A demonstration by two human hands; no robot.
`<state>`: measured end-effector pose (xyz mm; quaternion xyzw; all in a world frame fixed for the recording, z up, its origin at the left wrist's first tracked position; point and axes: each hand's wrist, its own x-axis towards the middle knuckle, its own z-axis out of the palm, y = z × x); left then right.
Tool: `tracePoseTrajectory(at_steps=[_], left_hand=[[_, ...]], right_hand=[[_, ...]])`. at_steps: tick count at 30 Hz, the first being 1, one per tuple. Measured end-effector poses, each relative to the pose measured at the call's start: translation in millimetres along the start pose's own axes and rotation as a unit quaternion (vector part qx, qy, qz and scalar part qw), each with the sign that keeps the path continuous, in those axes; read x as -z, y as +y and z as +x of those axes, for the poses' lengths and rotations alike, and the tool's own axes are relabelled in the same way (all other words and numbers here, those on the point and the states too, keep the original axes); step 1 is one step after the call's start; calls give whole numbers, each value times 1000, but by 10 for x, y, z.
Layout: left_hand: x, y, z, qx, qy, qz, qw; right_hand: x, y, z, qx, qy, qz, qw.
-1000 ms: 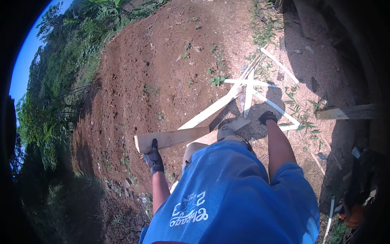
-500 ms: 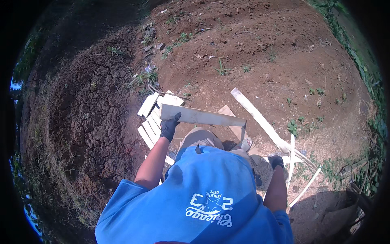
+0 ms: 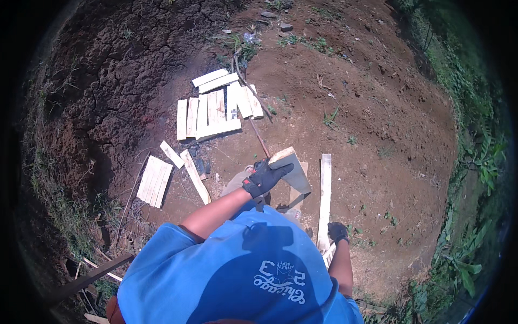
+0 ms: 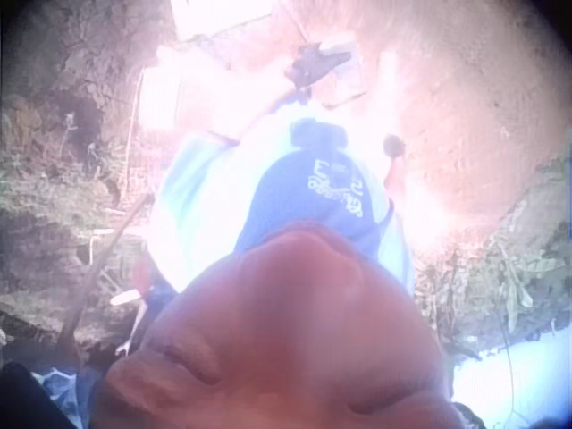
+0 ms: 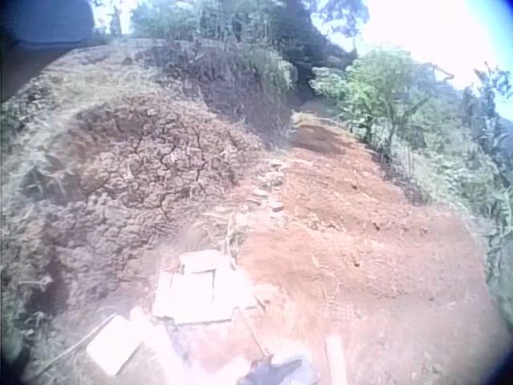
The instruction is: The person moves wooden planks from the ground to a wooden frame and saws one of the planks by hand.
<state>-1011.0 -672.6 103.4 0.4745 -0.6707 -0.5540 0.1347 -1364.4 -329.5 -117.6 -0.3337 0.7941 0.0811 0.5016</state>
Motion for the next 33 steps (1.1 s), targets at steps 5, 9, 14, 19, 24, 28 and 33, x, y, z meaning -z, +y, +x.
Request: tracePoseTrajectory(at_steps=[5,9,14,19,24,28,33], left_hand=[[877,732,-156,-125,66,-48,989],[1589,827,-228,-166,162,-51,971],[2021,439,-308,-213,273,-52,937],[2335,75,-401,-186,359,15,915],[2407,-289,-673,-16,474,-43,879],[2533,-553,-566,99,624,-146,761],[2667,-564,-720,263,694,-63,667]], right_hand=[[715,-962,-374,-35,132,144,980],[883,-1452,-439,-50,130,187,972],[916,-1652,-346,-23,42,-6,999],[1418,-1976,-43,-5,-15,-125,992],[2371,-2630,701,6,-71,-268,961],[2918,-3092,1889,211,-255,-611,719],[3422,-5131,3491,-91,-205,-295,929]])
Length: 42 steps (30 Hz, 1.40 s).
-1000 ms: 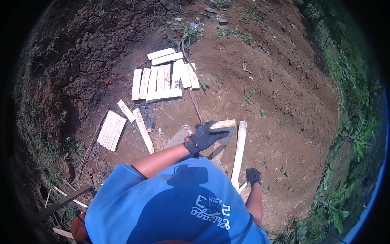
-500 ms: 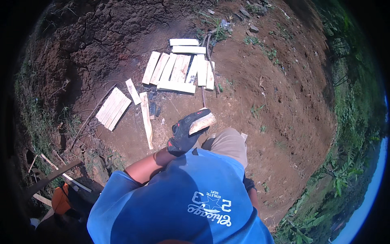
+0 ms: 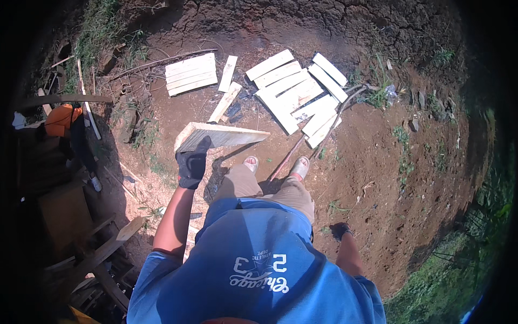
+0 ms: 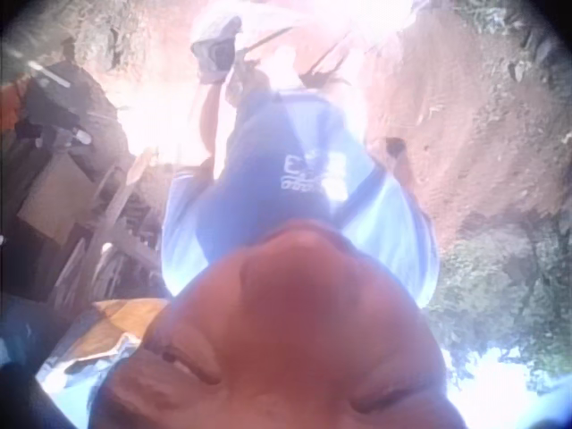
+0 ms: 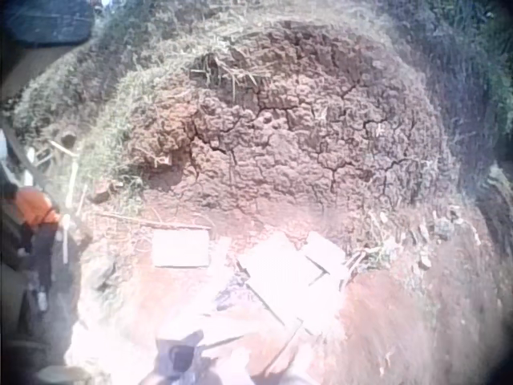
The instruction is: The person moves wooden planks from the ground to a wooden frame and saws one of the planks by hand.
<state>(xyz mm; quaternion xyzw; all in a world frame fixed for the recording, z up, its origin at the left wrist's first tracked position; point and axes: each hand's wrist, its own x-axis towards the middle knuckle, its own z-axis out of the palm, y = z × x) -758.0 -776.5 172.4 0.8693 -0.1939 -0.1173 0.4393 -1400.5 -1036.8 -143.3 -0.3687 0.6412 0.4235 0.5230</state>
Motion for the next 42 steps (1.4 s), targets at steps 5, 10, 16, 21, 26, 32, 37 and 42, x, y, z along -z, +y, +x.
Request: tracePoseTrajectory(at_steps=[5,10,16,21,26,32,37,42], left_hand=[[-35,-155,-115,124,213,-127,961],[39,-757,-46,206,422,-169,867],[591,-1237,-13,180,413,134,882],[323,-1083,518,182,425,129,877],[674,-1226,469,154,353,335,860],[823,-1089,502,140,289,530,785],[850,-915,207,-39,13,910,413],[-152,-437,275,84,215,526,818]], right_hand=[[1262,-2413,-491,253,371,-257,856],[1005,-3886,-130,315,342,-208,861],[-243,-4823,1184,341,347,-186,854],[-1044,-5454,2550,315,302,-323,840],[-1528,-5898,3605,376,327,-434,750],[-1766,-5982,4134,383,433,-371,726],[-1623,-6090,3094,374,219,-395,810],[-1636,-5126,1847,303,-159,-172,924]])
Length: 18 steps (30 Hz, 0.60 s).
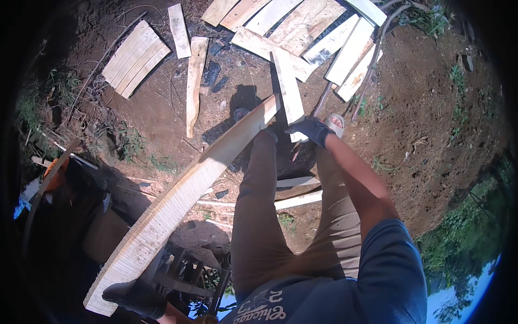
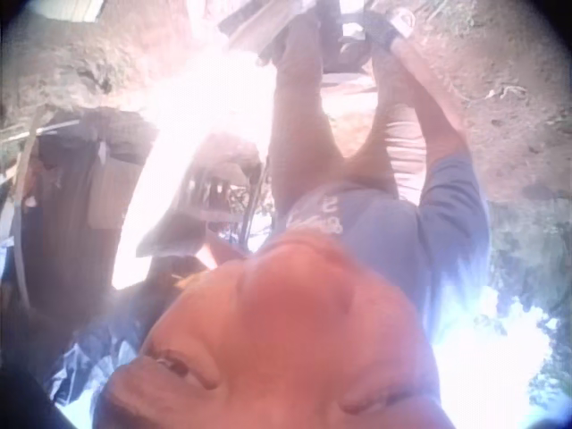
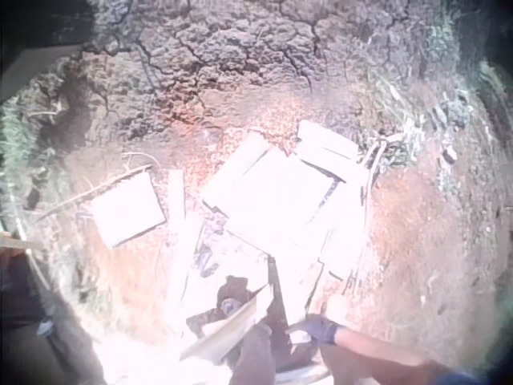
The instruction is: The person moves wooden planks from the ground to a wooden frame and saws one of the planks by hand.
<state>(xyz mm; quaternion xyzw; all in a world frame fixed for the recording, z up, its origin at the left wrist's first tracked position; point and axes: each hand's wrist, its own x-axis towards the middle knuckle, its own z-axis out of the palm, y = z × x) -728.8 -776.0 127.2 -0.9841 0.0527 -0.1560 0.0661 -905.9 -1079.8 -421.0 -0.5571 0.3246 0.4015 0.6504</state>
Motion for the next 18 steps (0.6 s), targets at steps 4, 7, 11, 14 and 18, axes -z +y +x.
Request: tracePoseTrajectory(at_steps=[4,7,11,14,18], left_hand=[[240,-262,-356,221,-30,-279,934],[414,-1249,-1047,56,-99,-180,977],[683,-868,-1260,32,-139,-168,975],[784,-981,-1339,-141,-125,-2,982],[873,-1137,-1305,-111,-142,152,972]], right_hand=[[-860,356,-844,-26,-92,505,858],[-1315,231,-909,-45,-64,573,816],[-1421,-299,-745,-105,-30,659,745],[-1451,-169,-128,-57,-51,680,729],[-1639,-506,148,-114,-42,741,660]])
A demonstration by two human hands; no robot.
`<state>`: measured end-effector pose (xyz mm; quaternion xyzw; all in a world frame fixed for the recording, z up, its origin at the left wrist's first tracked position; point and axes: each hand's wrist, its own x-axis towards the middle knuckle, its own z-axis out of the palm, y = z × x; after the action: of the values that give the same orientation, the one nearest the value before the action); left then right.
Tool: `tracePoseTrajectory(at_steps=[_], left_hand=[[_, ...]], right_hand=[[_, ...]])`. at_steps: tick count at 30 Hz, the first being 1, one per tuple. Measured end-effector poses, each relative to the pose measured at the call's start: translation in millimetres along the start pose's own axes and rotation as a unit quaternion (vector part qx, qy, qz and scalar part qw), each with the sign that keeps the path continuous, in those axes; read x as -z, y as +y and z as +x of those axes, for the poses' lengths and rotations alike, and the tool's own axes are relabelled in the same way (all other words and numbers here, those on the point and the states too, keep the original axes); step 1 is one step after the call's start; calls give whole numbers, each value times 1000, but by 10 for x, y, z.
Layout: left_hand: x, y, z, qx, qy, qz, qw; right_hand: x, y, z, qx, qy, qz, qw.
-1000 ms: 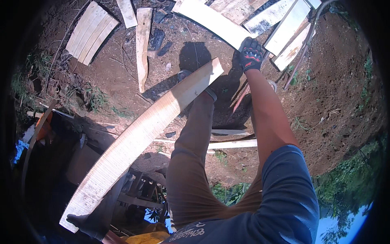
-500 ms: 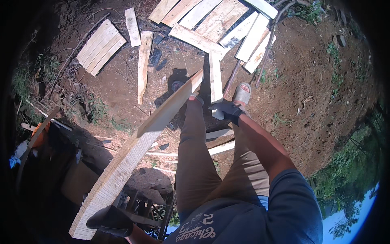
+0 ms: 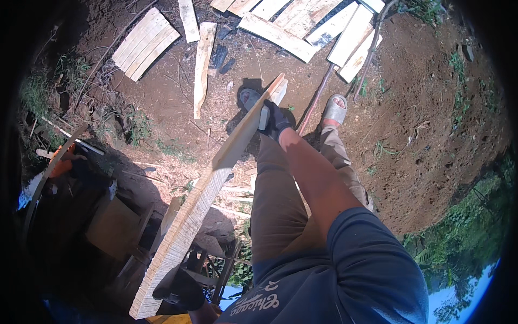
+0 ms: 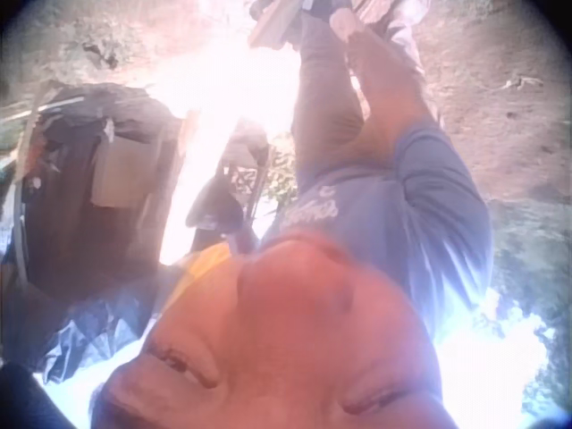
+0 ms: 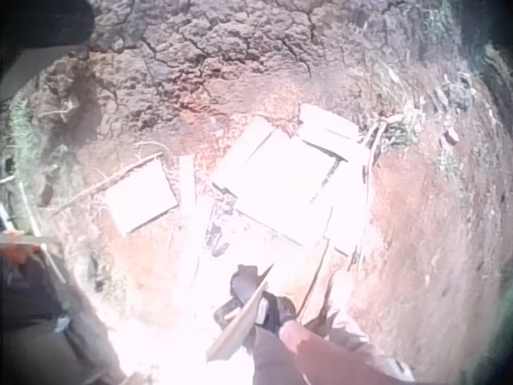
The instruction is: The person moves wooden planks from the ground to a wooden frame and saws one of the planks by hand.
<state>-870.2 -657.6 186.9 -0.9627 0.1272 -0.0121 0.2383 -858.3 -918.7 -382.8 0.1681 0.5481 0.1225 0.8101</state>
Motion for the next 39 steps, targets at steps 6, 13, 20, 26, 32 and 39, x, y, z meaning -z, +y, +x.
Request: tracePoseTrajectory(at_steps=[6,13,20,26,32,39], left_hand=[[-198,-147,272,269,50,-437,857],[-176,-107,656,290,112,-660,684],[-180,108,768,213,107,-685,689],[-70,523,610,104,37,-383,917],[-252,534,526,203,40,-679,704],[-155,743,423,183,6,-689,701]], right_hand=[[-254,71,38,108,70,-86,988],[-217,-28,333,135,108,-208,963],[-355,149,-413,148,104,-240,954],[-750,1087,-2376,113,9,-301,947],[-1259,1404,-3045,-6,-33,-175,984],[-1388,1550,-3237,-52,-93,-187,977]])
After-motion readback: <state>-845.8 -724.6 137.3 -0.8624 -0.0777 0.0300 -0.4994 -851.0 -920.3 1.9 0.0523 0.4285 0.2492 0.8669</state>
